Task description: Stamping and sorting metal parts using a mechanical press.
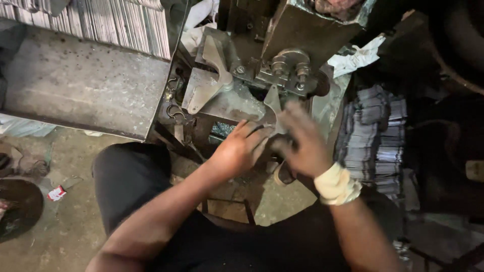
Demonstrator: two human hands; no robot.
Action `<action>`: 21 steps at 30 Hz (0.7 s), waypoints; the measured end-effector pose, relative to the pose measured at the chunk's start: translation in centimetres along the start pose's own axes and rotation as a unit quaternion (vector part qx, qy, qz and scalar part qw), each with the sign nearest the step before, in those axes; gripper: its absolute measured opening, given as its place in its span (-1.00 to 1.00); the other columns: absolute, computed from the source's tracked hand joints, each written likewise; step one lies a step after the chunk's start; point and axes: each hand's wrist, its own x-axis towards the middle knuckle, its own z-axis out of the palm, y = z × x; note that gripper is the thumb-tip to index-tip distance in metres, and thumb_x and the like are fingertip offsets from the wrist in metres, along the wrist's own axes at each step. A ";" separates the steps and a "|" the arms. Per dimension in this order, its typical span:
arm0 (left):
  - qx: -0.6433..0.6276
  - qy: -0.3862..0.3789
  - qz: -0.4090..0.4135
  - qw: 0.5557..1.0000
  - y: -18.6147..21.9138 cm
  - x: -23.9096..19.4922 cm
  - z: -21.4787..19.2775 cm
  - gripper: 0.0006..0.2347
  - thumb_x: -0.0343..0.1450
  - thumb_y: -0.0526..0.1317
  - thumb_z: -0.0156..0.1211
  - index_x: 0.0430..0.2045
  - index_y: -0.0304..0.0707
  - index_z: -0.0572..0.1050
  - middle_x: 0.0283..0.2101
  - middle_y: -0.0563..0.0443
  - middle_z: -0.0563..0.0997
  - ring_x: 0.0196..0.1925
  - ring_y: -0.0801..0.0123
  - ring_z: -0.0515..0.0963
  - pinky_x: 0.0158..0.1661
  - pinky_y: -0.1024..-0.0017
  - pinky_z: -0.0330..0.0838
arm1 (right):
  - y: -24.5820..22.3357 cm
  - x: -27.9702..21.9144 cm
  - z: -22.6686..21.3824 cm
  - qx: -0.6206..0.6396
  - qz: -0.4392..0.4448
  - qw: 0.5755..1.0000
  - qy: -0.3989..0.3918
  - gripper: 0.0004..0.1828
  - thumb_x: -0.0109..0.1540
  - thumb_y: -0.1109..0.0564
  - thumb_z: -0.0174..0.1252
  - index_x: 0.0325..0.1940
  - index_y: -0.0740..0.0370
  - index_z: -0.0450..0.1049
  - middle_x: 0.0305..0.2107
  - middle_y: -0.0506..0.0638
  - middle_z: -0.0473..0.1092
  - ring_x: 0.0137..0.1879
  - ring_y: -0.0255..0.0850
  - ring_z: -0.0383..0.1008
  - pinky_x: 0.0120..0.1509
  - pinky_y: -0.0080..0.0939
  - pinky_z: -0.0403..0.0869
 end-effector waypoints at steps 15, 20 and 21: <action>0.218 0.064 -0.126 0.966 -8.4 -0.2 -5.7 -0.67 0.43 -0.22 0.26 0.05 -0.38 0.47 0.17 -0.34 0.51 0.28 -0.22 0.48 0.23 0.09 0.37 | 4.5 -0.1 7.8 0.475 0.428 0.767 -0.045 -0.75 0.40 0.08 -0.01 -0.14 0.22 0.54 -0.32 0.00 0.60 -0.28 -0.23 0.63 -0.21 -0.26 0.54; 0.104 0.042 -0.189 0.976 -9.5 0.1 -5.0 -0.73 0.45 -0.27 0.24 0.00 -0.43 0.50 0.07 -0.36 0.53 0.17 -0.21 0.49 0.16 0.06 0.40 | 7.6 0.1 11.5 0.563 0.410 0.717 0.011 -0.80 0.48 0.14 0.08 -0.14 0.28 0.54 -0.35 -0.06 0.54 -0.34 -0.30 0.49 -0.27 -0.29 0.45; 0.101 0.041 -0.192 0.975 -9.5 0.0 -5.0 -0.73 0.45 -0.27 0.24 0.00 -0.43 0.50 0.07 -0.36 0.53 0.17 -0.21 0.49 0.16 0.06 0.40 | 7.1 0.2 11.2 0.562 0.414 0.717 0.010 -0.80 0.48 0.14 0.08 -0.14 0.28 0.54 -0.35 -0.06 0.54 -0.34 -0.30 0.49 -0.27 -0.29 0.45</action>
